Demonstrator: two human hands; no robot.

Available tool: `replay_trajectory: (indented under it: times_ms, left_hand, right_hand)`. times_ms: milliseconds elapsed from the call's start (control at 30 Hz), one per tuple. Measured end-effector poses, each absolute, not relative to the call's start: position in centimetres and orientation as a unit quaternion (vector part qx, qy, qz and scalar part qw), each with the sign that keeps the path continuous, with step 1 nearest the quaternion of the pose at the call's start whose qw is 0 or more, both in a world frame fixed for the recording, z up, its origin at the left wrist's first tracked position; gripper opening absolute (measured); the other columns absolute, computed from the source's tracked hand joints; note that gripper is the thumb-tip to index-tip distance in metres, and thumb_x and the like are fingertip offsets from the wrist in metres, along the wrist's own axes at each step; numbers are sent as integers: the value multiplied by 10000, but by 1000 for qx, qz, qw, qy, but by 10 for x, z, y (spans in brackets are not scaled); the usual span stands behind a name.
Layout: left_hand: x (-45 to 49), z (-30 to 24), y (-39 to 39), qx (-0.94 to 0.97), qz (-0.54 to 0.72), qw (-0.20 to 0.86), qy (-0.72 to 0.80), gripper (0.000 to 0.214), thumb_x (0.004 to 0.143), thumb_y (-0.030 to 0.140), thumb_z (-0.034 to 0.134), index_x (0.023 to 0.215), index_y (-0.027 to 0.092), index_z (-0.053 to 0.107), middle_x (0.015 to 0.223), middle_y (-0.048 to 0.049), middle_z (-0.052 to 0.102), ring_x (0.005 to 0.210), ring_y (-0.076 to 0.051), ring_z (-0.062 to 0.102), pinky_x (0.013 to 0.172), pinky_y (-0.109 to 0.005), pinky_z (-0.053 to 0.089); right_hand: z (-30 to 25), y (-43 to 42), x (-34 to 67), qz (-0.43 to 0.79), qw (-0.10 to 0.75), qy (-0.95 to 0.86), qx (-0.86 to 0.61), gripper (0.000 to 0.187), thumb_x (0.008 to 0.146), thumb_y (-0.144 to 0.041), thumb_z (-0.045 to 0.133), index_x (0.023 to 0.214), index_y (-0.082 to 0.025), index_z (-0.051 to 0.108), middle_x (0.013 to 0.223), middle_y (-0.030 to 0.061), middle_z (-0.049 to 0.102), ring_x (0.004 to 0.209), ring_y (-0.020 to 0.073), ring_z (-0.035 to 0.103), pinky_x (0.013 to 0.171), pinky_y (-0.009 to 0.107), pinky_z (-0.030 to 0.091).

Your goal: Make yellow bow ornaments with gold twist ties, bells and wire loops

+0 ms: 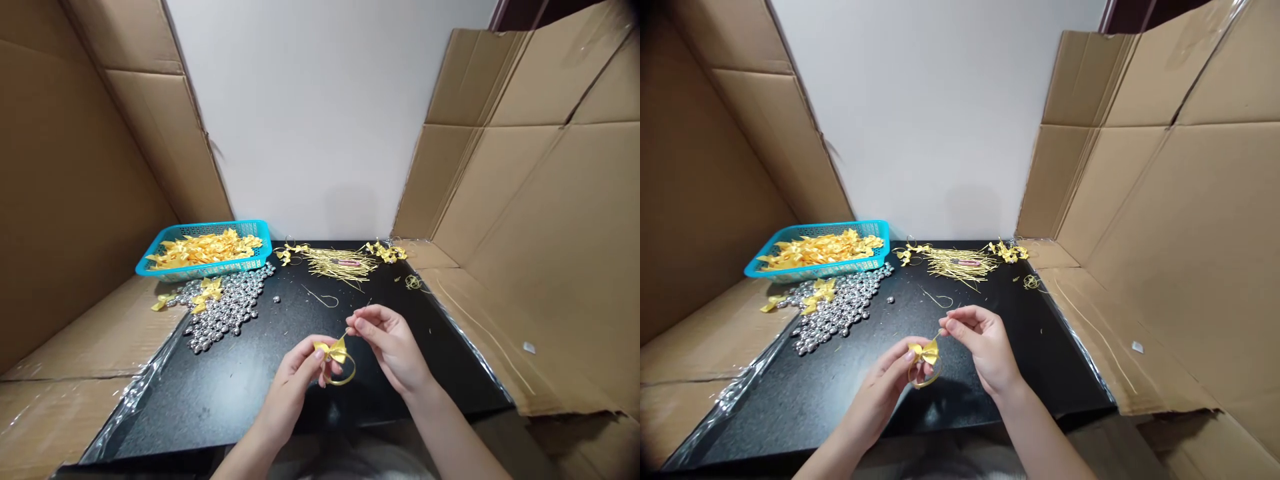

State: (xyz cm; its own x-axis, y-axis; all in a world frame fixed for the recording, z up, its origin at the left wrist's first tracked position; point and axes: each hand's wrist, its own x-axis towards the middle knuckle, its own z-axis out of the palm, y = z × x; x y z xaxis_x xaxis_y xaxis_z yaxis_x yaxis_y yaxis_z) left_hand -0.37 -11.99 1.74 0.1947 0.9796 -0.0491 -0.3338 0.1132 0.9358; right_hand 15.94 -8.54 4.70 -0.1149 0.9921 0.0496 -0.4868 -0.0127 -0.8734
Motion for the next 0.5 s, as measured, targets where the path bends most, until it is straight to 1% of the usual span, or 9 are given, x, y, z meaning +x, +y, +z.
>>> replay_trajectory:
  times_ms: [100, 200, 300, 400, 500]
  left_hand:
    - [-4, 17, -114, 427, 499, 658, 368, 263, 810, 395, 652, 918, 160, 698, 721, -40, 673, 645, -155, 523, 619, -263, 385]
    - [-4, 18, -111, 432, 492, 669, 353, 266, 825, 380, 608, 963, 167, 690, 708, -29, 639, 659, -164, 522, 618, -267, 378]
    - [-2, 17, -113, 451, 480, 677, 328, 281, 804, 350, 584, 1008, 180, 676, 702, -18, 617, 659, -169, 513, 623, -274, 380]
    - [1, 14, -117, 474, 473, 664, 333, 237, 781, 272, 599, 995, 204, 672, 721, -4, 610, 670, -164, 503, 627, -265, 384]
    - [5, 10, -121, 490, 476, 648, 338, 181, 819, 258, 596, 981, 229, 670, 765, 5, 602, 690, -156, 503, 636, -252, 393]
  right_hand:
    - [47, -79, 158, 630, 579, -405, -322, 213, 590, -267, 875, 719, -169, 736, 701, 24, 761, 607, 128, 697, 659, 240, 566]
    - [49, -77, 157, 618, 586, -413, -322, 201, 606, -262, 866, 723, -173, 729, 706, 18, 758, 618, 134, 698, 671, 253, 566]
    - [50, -79, 157, 603, 594, -420, -326, 186, 621, -258, 856, 726, -179, 724, 714, 17, 757, 627, 143, 699, 662, 261, 566]
    - [49, -83, 155, 585, 598, -435, -333, 169, 642, -263, 839, 727, -179, 719, 719, 23, 756, 613, 146, 694, 636, 265, 569]
    - [48, -89, 153, 570, 599, -449, -341, 156, 658, -267, 826, 727, -180, 715, 723, 27, 754, 593, 146, 687, 604, 263, 571]
